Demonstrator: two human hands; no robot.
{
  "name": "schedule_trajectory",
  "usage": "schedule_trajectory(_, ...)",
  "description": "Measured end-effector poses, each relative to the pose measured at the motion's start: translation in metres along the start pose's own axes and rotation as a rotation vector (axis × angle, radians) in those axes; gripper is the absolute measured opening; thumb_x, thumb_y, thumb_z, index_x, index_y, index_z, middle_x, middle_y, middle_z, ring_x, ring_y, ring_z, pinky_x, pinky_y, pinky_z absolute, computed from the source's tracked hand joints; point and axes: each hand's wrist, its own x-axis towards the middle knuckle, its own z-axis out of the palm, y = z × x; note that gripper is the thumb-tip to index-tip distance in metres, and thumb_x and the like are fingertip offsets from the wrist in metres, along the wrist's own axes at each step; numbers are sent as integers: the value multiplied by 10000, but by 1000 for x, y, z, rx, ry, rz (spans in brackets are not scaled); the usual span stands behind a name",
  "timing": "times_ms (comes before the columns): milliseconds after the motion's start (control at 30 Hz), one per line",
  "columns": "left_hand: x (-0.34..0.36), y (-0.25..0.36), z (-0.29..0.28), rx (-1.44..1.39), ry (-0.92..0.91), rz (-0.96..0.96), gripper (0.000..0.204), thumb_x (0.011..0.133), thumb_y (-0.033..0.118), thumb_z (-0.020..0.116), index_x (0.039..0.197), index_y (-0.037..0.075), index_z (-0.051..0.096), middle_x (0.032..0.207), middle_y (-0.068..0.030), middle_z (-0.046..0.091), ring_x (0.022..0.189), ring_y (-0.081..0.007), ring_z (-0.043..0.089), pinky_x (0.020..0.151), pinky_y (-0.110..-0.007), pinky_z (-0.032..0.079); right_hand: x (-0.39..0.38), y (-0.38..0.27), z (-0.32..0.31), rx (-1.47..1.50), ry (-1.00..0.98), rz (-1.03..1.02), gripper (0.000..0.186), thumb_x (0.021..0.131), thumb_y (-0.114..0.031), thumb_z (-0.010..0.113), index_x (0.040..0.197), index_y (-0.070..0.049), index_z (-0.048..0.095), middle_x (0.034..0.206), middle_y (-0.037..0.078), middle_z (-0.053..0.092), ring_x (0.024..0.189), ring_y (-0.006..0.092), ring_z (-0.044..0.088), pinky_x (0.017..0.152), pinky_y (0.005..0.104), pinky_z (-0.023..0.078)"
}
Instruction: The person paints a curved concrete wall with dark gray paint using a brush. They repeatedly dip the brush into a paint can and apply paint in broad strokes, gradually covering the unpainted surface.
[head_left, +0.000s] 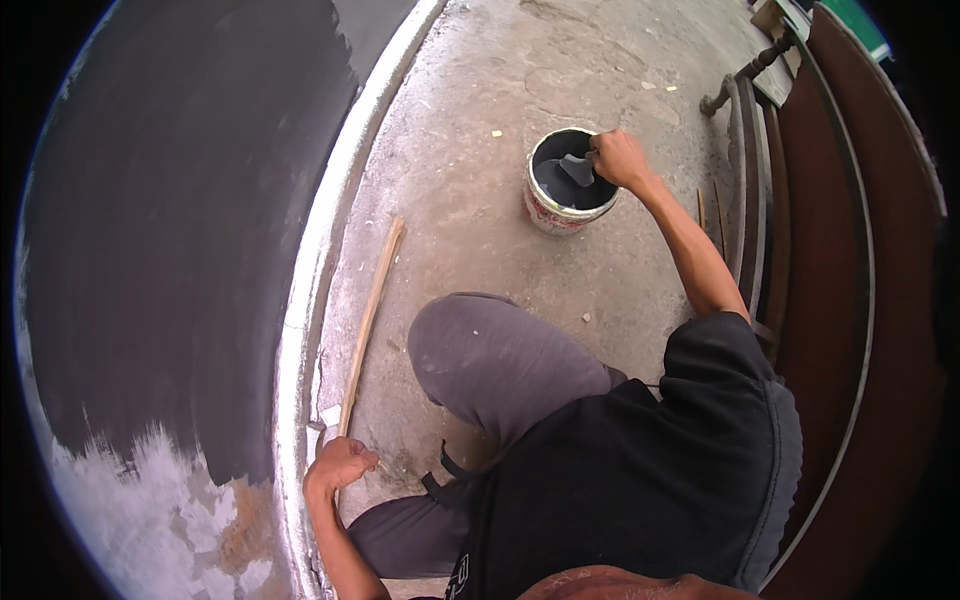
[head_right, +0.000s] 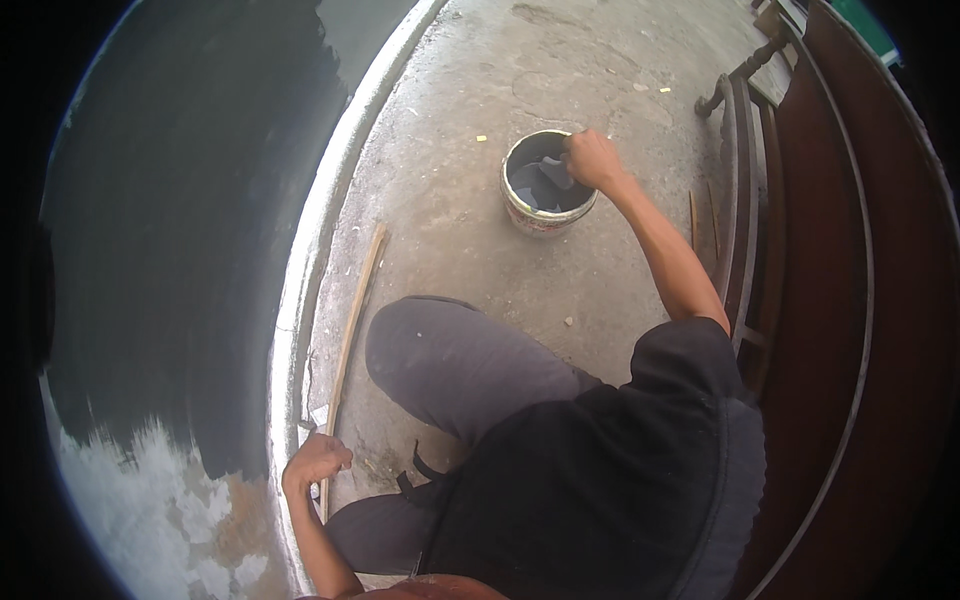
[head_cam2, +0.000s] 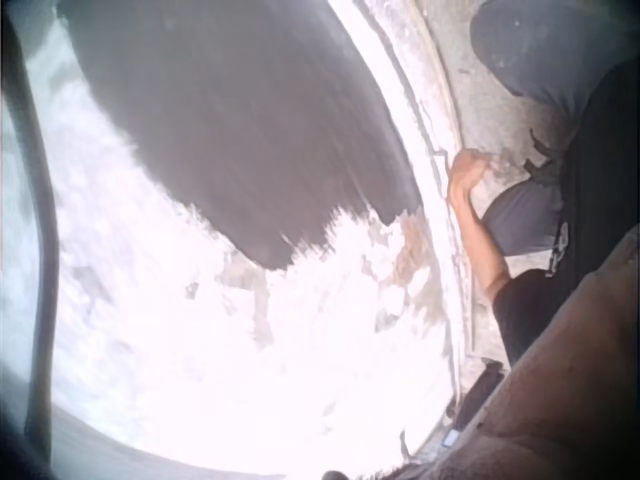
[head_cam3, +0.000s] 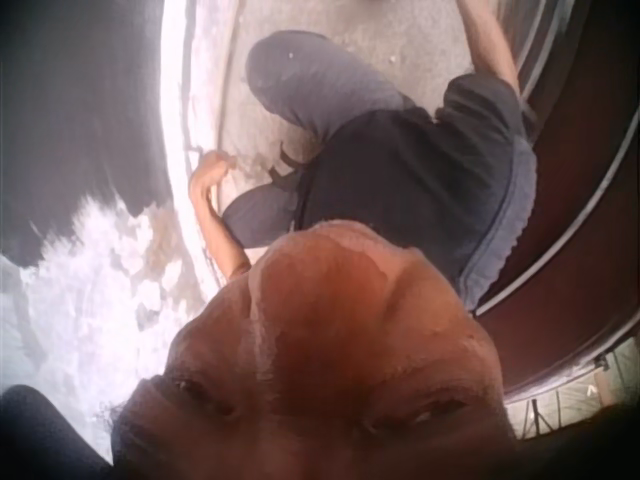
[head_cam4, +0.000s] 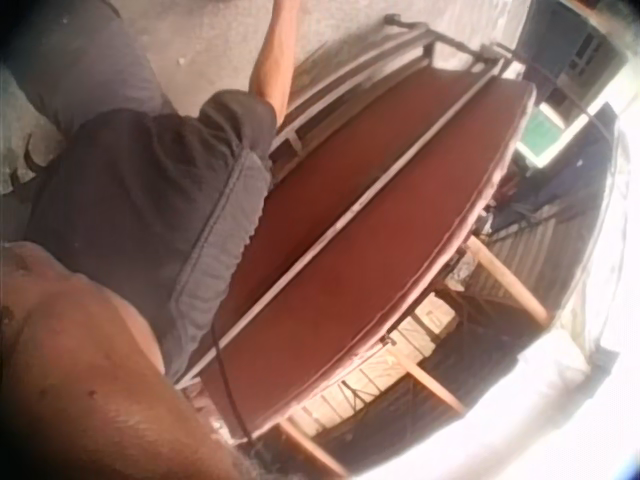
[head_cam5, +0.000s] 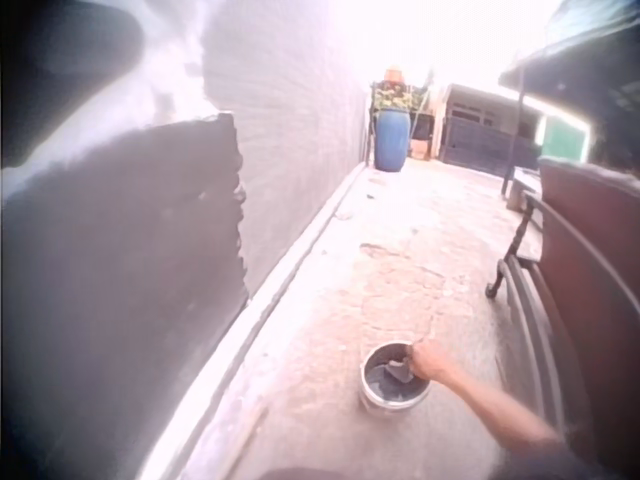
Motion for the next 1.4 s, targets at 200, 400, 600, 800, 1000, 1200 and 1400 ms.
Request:
schedule_trajectory(200, 8, 0, -2, -15, -16, 0, 300, 686, 280, 658, 706, -17, 703, 586, -67, 577, 571, -170, 553, 547, -314, 423, -3, 6, 12, -7, -10, -61, 135, 763, -131, 675, 803, -3, 694, 798, 232, 676, 799, 416, 668, 720, 498, 531)
schedule_trajectory(400, 21, -5, -6, 25, -47, 20, 312, 693, 291, 632, 727, -11, 704, 584, -66, 571, 569, -171, 556, 534, -320, 421, -19, 13, -13, 43, 162, -198, 87, 812, -107, 644, 826, -22, 646, 848, 169, 661, 772, 387, 653, 692, 472, 519)
schedule_trajectory(600, 23, 3, -8, 72, -52, -21, 343, 727, 387, 673, 751, 51, 739, 601, -83, 612, 595, -188, 594, 610, -334, 462, -38, 13, -30, -96, 275, -293, 93, 822, -102, 632, 877, -29, 615, 850, 151, 647, 754, 360, 658, 646, 451, 524)
schedule_trajectory(800, 13, 22, -14, 85, -44, 5, 312, 698, 299, 623, 723, -4, 696, 610, -68, 591, 592, -188, 564, 576, -325, 437, -42, -6, -63, 76, 253, -125, 112, 829, -119, 648, 823, -8, 658, 797, 159, 675, 739, 357, 671, 653, 436, 523)
schedule_trajectory(1000, 13, 23, -20, 75, -26, 25, 294, 707, 303, 616, 685, 16, 676, 597, -50, 576, 584, -171, 540, 566, -319, 412, -26, -12, -62, 511, -192, 96, 191, 857, -144, 662, 837, 41, 705, 687, 156, 678, 578, 247, 679, 555, 360, 513)
schedule_trajectory(1200, 22, 8, -15, 40, -50, 3, 332, 721, 351, 649, 716, 26, 712, 612, -89, 595, 598, -208, 572, 610, -349, 456, -14, -19, -74, 471, -148, -26, 149, 851, -77, 644, 907, 51, 695, 696, 170, 667, 614, 257, 674, 589, 370, 503)
schedule_trajectory(1400, 38, -2, -19, 78, -97, 15, 403, 726, 431, 649, 762, 39, 734, 702, -113, 672, 653, -232, 621, 643, -367, 492, -25, 4, -56, -28, 182, -344, 99, 861, -117, 652, 929, -45, 651, 866, 166, 680, 778, 364, 678, 634, 440, 529)
